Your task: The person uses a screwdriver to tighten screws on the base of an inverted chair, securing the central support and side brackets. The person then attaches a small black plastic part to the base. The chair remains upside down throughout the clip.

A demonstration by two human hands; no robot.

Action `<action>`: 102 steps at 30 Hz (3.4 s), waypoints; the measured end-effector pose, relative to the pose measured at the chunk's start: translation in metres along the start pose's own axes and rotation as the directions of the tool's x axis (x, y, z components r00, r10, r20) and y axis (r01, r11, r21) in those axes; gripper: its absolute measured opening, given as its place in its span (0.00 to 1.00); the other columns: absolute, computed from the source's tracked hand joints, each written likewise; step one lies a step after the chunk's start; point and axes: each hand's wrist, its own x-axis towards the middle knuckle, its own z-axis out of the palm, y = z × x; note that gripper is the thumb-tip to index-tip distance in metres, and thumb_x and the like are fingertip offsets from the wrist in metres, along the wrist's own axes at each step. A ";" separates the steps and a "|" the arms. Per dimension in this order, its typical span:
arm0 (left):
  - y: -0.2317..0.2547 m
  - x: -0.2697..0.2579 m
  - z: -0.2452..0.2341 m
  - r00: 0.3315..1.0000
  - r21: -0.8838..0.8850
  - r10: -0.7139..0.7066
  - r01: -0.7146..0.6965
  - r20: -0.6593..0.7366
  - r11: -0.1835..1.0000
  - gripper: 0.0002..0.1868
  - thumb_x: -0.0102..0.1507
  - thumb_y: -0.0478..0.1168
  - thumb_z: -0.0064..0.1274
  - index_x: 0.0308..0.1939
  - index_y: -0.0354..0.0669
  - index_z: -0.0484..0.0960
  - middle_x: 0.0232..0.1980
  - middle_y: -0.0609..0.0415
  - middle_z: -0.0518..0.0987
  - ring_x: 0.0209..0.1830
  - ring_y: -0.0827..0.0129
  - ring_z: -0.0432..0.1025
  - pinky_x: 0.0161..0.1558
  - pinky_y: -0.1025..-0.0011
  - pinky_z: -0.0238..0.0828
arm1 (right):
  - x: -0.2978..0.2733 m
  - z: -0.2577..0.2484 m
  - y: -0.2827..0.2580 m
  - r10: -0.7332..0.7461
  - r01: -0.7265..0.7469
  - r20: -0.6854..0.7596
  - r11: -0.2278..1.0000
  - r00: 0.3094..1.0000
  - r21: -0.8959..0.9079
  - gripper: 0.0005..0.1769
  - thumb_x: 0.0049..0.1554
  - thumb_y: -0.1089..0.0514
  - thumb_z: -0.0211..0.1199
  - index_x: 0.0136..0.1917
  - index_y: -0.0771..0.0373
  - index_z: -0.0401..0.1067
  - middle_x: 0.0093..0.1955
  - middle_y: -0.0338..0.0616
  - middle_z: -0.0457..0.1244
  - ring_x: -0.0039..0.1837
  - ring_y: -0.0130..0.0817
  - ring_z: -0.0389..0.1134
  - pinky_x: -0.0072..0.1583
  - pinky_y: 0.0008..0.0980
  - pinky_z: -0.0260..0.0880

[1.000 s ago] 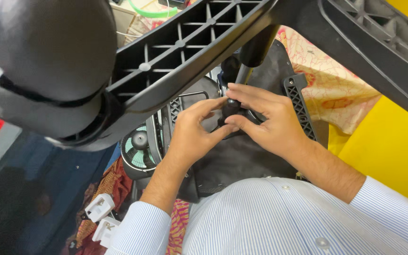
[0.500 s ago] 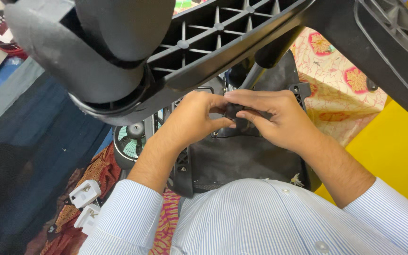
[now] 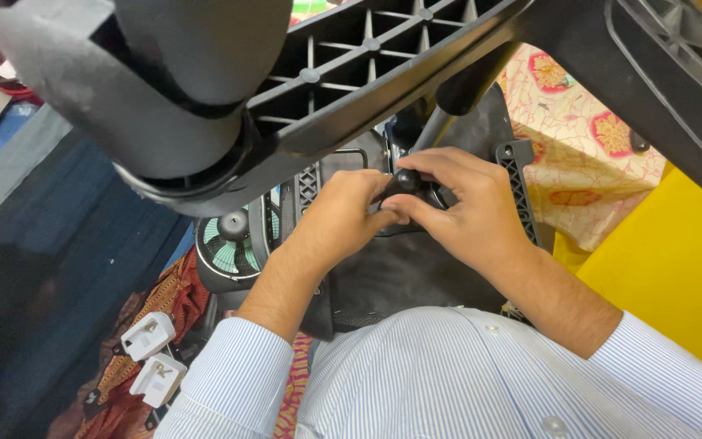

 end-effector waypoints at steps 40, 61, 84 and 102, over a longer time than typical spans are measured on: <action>0.005 0.000 0.046 0.969 -0.285 -0.097 0.029 -0.229 0.958 0.23 0.61 0.33 0.66 0.60 0.36 0.79 0.47 0.45 0.87 0.49 0.66 0.84 0.53 0.69 0.80 | -0.009 -0.017 0.033 -0.023 0.016 0.039 0.984 0.999 0.175 0.17 0.57 0.65 0.70 0.60 0.66 0.77 0.61 0.50 0.71 0.63 0.42 0.75 0.64 0.33 0.75; 0.019 0.005 0.027 0.997 -0.232 -0.019 0.035 0.069 0.972 0.30 0.63 0.32 0.61 0.68 0.33 0.71 0.53 0.39 0.84 0.55 0.52 0.78 0.58 0.62 0.71 | -0.011 -0.039 0.023 -0.055 0.038 0.107 0.986 0.993 0.160 0.21 0.57 0.67 0.65 0.64 0.68 0.74 0.64 0.53 0.69 0.65 0.46 0.73 0.64 0.34 0.74; 0.023 0.012 0.013 0.996 -0.162 -0.091 0.090 0.000 0.983 0.28 0.61 0.33 0.59 0.66 0.35 0.73 0.40 0.42 0.85 0.38 0.59 0.81 0.45 0.68 0.75 | -0.003 -0.035 0.016 -0.088 0.086 0.016 0.992 0.996 0.092 0.27 0.53 0.60 0.71 0.65 0.69 0.72 0.66 0.57 0.66 0.65 0.50 0.70 0.64 0.38 0.69; -0.004 0.010 0.038 0.977 -0.594 -0.210 0.157 -0.022 0.789 0.23 0.60 0.29 0.61 0.60 0.30 0.80 0.52 0.47 0.86 0.50 0.69 0.82 0.56 0.72 0.80 | -0.010 -0.022 0.026 0.054 -0.051 -0.031 0.994 0.998 0.096 0.17 0.55 0.63 0.72 0.59 0.66 0.78 0.58 0.50 0.72 0.60 0.40 0.76 0.61 0.31 0.75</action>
